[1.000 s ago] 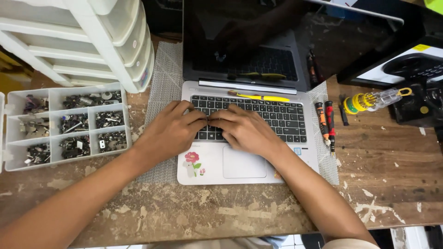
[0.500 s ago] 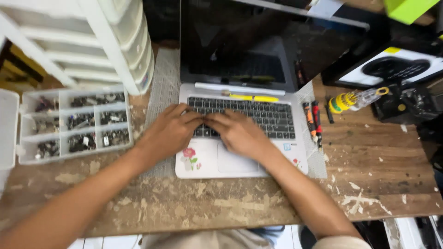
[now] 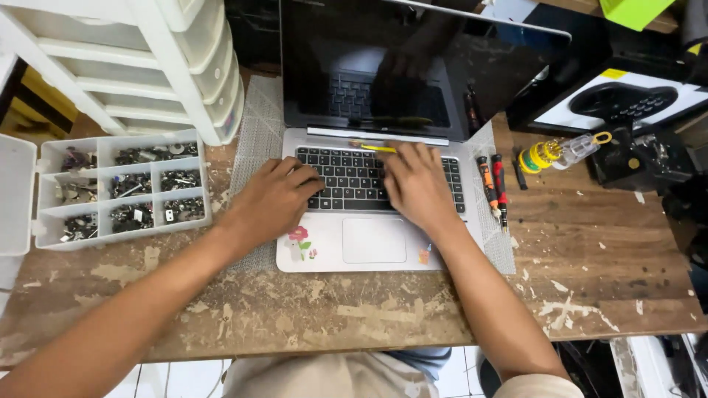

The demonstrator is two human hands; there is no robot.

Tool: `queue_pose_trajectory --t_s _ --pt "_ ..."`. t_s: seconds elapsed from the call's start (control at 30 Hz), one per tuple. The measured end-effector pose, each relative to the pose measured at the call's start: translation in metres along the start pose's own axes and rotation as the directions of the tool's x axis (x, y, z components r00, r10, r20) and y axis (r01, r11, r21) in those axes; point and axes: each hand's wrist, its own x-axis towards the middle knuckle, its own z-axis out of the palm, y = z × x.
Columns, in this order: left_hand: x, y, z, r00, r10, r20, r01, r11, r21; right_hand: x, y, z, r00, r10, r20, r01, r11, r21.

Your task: Installing small plastic hinges onto a laptop keyboard assembly using a specialized tool.

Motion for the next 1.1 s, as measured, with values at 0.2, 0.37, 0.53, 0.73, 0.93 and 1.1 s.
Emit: queue_pose_trajectory --t_s 0.2,0.37,0.53,0.73,0.93,1.1 --pt "-0.002 0.004 -0.001 0.998 -0.024 0.066 0.022 0.999 0.025 0.001 0.014 0.012 0.982 0.134 0.135 -0.124 0.989 -0.081" --pt "-0.001 0.008 -0.006 0.997 -0.032 0.074 0.031 0.999 0.024 0.010 0.006 -0.003 0.983 0.138 0.117 -0.134 0.990 -0.039" --pt "-0.003 0.009 0.001 1.000 -0.015 0.016 0.014 0.999 0.047 0.016 -0.007 -0.019 0.979 0.128 0.160 -0.161 0.963 0.215" --pt "0.003 0.003 0.003 0.996 -0.074 0.056 0.076 0.996 -0.046 0.021 -0.024 -0.042 0.977 0.124 0.171 -0.180 0.913 0.366" --pt "-0.001 -0.017 0.029 0.990 -0.111 -0.090 0.085 0.964 -0.253 0.019 -0.028 -0.043 0.991 0.074 0.115 -0.113 0.919 0.378" --pt "0.000 -0.017 0.026 0.992 -0.057 -0.113 0.032 0.976 -0.214 0.017 -0.033 -0.041 0.989 0.026 0.147 -0.091 0.886 0.455"
